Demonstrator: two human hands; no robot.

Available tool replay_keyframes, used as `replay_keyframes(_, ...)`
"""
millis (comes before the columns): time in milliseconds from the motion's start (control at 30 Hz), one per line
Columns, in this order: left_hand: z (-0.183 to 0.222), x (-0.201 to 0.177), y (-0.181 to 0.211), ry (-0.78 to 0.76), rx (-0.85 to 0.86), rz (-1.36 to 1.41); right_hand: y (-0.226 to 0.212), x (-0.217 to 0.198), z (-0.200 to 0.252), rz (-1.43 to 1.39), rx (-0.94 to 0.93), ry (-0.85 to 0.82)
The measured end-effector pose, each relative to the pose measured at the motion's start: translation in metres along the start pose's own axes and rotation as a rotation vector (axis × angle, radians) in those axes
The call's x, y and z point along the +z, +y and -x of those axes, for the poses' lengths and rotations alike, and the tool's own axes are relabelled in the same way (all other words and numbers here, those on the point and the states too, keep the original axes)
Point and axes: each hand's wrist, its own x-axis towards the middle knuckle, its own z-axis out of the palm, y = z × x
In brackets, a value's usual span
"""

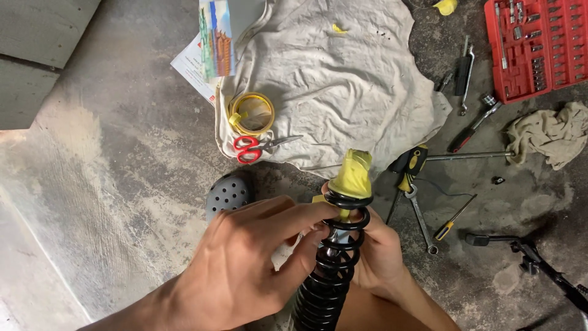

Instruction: Applying yellow masking tape to a motorcycle rear shock absorber while preparing it for maintenance.

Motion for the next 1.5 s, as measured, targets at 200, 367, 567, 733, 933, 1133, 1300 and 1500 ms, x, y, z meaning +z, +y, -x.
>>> replay_keyframes(200, -0.002, -0.004, -0.001, 0.048, 0.139, 0.062, -0.002, -0.009, 0.001, 0.09, -0.021, -0.031)
replay_keyframes(367, -0.002, -0.015, -0.003, 0.04, 0.456, -0.647, -0.001, 0.011, -0.001, 0.256, -0.032, 0.038)
replay_keyframes(567, -0.008, -0.023, -0.018, -0.137, 0.494, -0.572, -0.003, 0.009, 0.001, 0.28, -0.011, 0.012)
replay_keyframes(733, -0.019, -0.034, -0.014, -0.198, 0.601, -0.686, -0.005, 0.023, -0.002, 0.322, 0.02, 0.037)
replay_keyframes(933, -0.016, -0.033, -0.019, -0.164, 0.608, -0.664, -0.006, 0.027, -0.004, 0.32, 0.039, 0.05)
replay_keyframes(1133, -0.016, -0.018, -0.024, -0.089, 0.404, -0.381, -0.002, 0.011, -0.005, 0.321, -0.057, 0.142)
replay_keyframes(1300, -0.002, 0.009, -0.081, 0.037, 0.227, 0.195, -0.004, 0.026, -0.011, 0.412, -0.104, 0.142)
replay_keyframes(1500, -0.011, 0.062, -0.21, 0.306, 0.156, -0.548, -0.013, 0.014, -0.006, 0.334, -0.231, 0.064)
